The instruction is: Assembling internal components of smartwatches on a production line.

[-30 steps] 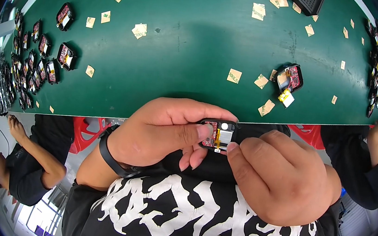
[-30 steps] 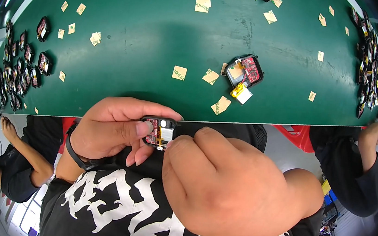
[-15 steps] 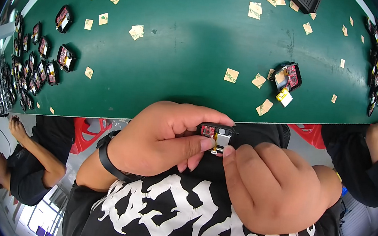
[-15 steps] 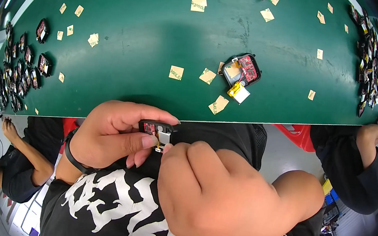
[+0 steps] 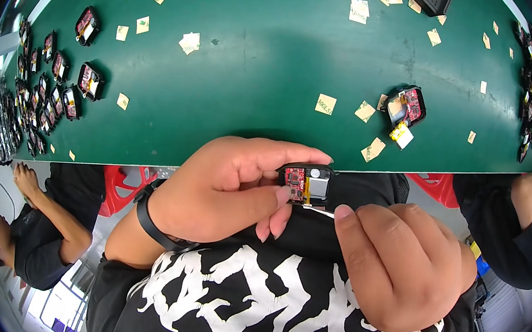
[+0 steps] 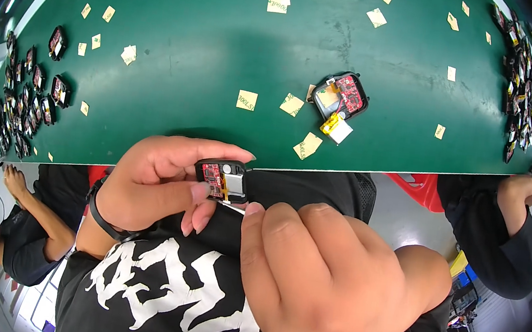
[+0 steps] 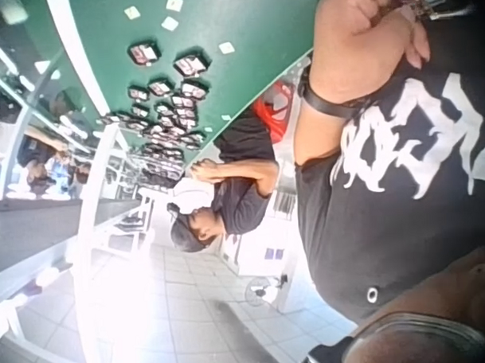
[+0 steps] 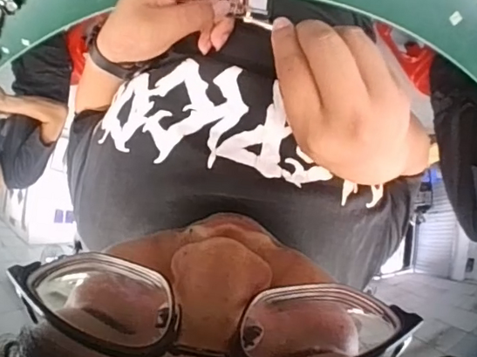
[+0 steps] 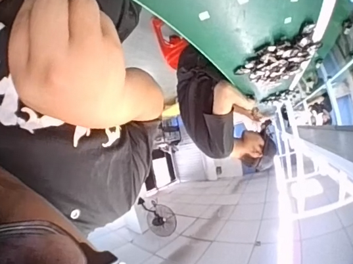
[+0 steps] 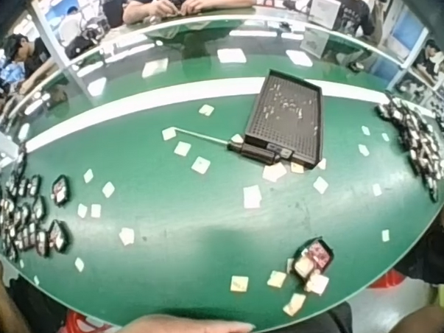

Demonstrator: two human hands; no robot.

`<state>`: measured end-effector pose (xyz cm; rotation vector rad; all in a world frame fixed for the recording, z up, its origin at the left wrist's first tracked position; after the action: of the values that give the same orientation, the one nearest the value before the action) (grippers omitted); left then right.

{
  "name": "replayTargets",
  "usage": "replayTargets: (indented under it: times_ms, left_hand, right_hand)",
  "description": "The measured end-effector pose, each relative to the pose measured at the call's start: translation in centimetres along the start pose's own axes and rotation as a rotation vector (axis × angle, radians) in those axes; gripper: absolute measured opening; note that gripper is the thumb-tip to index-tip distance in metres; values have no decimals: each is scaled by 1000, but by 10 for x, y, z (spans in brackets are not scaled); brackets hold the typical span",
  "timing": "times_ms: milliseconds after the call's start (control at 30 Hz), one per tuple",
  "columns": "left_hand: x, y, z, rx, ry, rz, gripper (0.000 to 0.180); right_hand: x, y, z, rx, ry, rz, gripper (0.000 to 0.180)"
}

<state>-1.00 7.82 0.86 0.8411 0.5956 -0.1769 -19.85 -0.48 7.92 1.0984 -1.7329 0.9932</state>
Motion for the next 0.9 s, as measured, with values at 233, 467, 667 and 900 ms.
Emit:
replayTargets:
  times_ms: [233, 467, 667, 900]
  left_hand:
    - [1, 5, 3, -24, -117, 8, 49]
    - [2, 10, -5, -159, -168, 10, 52]
    - [1, 6, -4, -127, -231, -1, 56]
    - [-6, 10, 8, -165, -266, 37, 56]
  right_hand:
    - [-6, -5, 5, 83, -79, -50, 36]
    - [-9, -8, 6, 179, -91, -53, 29]
    - [-10, -5, 9, 252, -66, -72, 23]
    - [10, -10, 15, 286, -78, -93, 27]
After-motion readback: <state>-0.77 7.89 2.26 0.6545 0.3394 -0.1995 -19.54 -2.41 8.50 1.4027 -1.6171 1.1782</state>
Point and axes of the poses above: each hand's wrist, its own y-axis away from the middle knuckle, its own x-axis out of the back of the hand, z = x × y, the point moved 2 cm from there along -y, towards the middle knuckle, and after that the axes turned 4 degrees about x, right-handed, at the moved point
